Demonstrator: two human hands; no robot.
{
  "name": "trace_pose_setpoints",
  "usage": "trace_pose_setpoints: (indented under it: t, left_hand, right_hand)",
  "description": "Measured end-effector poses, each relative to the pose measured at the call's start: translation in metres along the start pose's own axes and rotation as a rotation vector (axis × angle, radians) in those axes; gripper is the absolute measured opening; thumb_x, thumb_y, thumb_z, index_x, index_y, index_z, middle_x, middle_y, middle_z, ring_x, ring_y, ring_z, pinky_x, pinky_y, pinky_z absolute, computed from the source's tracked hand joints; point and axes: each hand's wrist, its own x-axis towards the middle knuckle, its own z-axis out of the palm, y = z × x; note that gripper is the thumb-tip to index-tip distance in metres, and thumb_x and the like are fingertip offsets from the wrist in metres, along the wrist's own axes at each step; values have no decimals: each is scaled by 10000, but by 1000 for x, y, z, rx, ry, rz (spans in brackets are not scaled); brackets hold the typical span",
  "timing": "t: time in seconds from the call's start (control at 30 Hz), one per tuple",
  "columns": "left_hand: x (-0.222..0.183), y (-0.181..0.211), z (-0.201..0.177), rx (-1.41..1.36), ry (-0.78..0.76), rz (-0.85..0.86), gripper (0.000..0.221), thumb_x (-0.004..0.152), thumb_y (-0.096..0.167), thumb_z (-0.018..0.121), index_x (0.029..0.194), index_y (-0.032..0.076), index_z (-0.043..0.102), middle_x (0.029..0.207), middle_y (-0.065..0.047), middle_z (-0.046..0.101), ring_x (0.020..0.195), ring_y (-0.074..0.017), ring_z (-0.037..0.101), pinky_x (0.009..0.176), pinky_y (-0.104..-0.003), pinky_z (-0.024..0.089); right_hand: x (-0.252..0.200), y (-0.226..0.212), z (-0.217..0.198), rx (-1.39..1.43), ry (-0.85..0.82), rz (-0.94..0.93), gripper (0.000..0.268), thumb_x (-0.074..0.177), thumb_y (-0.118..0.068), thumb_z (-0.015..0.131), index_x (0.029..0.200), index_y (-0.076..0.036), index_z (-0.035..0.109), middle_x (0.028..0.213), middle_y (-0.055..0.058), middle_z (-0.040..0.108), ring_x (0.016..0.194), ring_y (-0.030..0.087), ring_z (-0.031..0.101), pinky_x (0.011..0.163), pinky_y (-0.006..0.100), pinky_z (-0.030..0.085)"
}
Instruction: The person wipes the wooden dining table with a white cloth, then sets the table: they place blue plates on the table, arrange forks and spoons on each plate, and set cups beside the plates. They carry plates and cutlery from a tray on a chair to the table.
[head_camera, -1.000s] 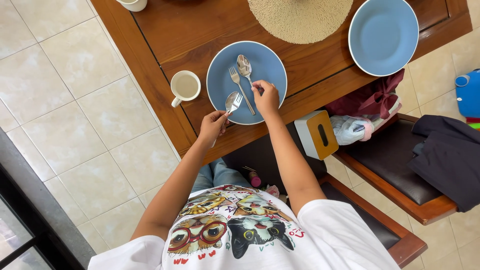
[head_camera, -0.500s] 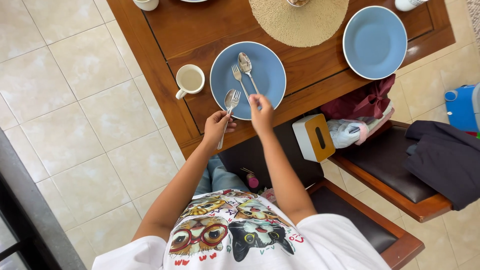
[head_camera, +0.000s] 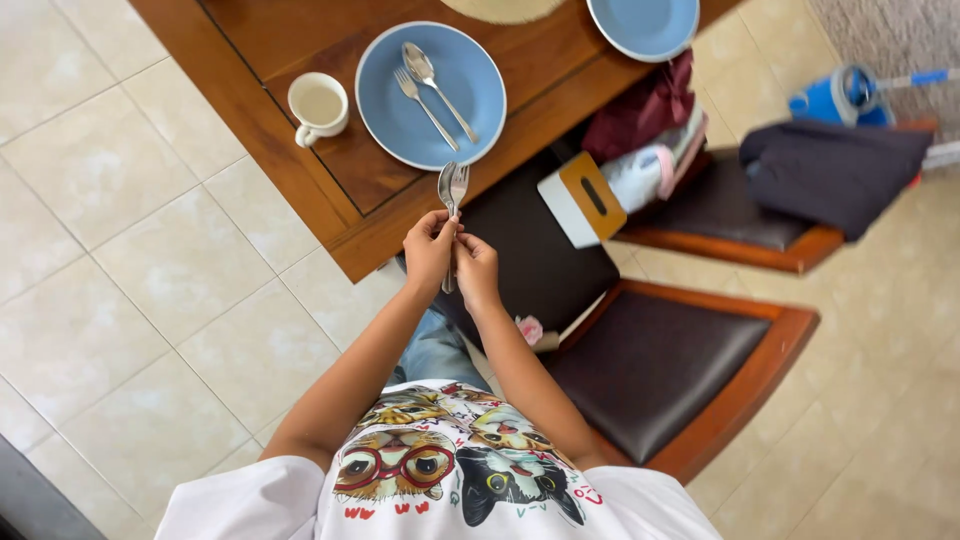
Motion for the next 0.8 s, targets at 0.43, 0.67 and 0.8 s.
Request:
trace_pose_setpoints:
  t: [0.43,0.67,0.8]
  left_hand:
    - [-197,28,62,-287,-566,0,184,1023,136,620,1101,-26,659,920,-86,747,825,-108,703,742,-248,579]
    - [-262,13,172,-171,-765,-23,184,1013,158,641,972,-20,662,776,-21,668,558,-45,518,460,-227,412]
    - [-311,-4,273,-132,-878,39,207,1016,170,674,944,-24,659,739,-5,630,573,-27,502,477,-215,408]
  right_hand:
    - [-220,-73,-86,246,332,-213,163,1059,-127,607,1015,-13,715,858,21,690,694,45,610,607,210,498]
    - [-272,-107,-211,240,409,-294,145,1035,-118,646,993,9,703,770,53,682,606,101,628,524,254,508]
    - [-307,-131,-321,264,464,-327,126,1008,-116,636,979,-6,691,772,69,700,571,130,631,501,252,496]
